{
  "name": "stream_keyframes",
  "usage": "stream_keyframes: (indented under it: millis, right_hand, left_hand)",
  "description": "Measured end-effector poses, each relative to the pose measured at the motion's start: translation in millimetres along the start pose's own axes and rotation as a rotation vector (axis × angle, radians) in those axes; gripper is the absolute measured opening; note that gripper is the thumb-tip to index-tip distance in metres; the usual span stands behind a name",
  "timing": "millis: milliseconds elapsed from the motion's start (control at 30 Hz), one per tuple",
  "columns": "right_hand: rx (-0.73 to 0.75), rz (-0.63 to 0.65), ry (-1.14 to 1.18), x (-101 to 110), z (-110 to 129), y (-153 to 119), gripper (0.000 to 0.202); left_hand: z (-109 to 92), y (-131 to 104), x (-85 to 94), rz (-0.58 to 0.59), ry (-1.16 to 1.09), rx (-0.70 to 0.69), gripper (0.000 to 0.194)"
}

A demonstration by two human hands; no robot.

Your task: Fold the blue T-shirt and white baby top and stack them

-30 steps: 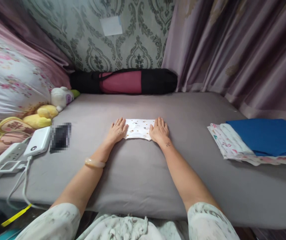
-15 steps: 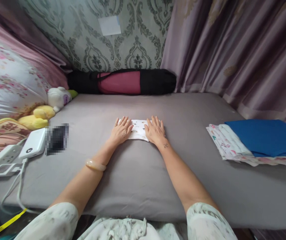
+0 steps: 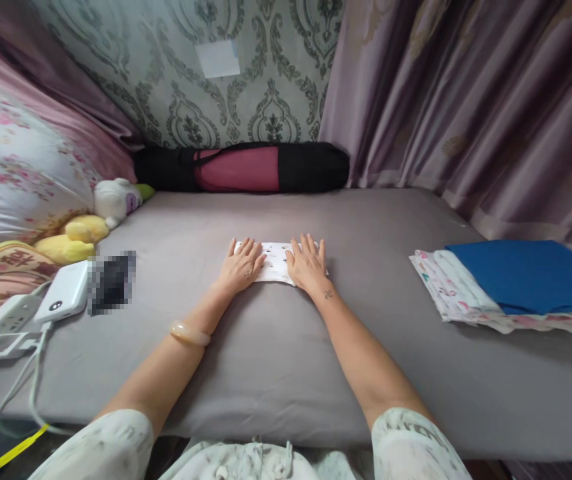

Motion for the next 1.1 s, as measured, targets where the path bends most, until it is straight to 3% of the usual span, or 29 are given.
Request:
stream_keyframes:
  millis: [100, 300, 500, 700, 900, 1000, 1100]
  right_hand:
    - [0.048, -0.009, 0.036, 0.5, 7.5, -1.3, 0.054]
    - [0.040, 0.093, 0.060, -10.0, 11.0, -3.8, 0.053]
    - [0.036, 0.091, 0.051, -9.7, 10.3, -3.4, 0.053]
    - [0.109, -0.020, 0.081, -4.7, 18.2, -3.1, 0.052]
    - [0.136, 0.058, 0.085, -17.1, 20.9, -2.0, 0.053]
    - [0.134, 0.052, 0.072, -19.1, 19.5, -2.5, 0.053]
    - [0.123, 0.084, 0.075, -13.7, 20.2, -1.4, 0.052]
  left_hand:
    - [-7.0, 0.8, 0.3, -0.049, -0.001, -0.047, 0.057]
    - [-7.8, 3.7, -11.1, 0.097, -0.070, -0.038, 0.056]
    - [-8.9, 3.4, -6.4, 0.114, -0.106, -0.027, 0.055]
    - [-19.0, 2.1, -2.9, 0.105, -0.165, -0.094, 0.053]
    - [-16.0, 5.1, -13.3, 0.199, -0.245, -0.111, 0.052]
    - [-11.8, 7.2, -14.9, 0.149, -0.333, -0.122, 0.050]
    - [-4.6, 8.9, -11.5, -0.035, -0.467, -0.121, 0.043]
Point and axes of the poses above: each hand's wrist, its own y-axis towards the middle knuckle, its own x-axis out of the back of the hand, z = x × y, the point moved 2 cm from there along y, towards the middle knuckle, and after that the axes turned 6 degrees about z, right-handed, at the moved point
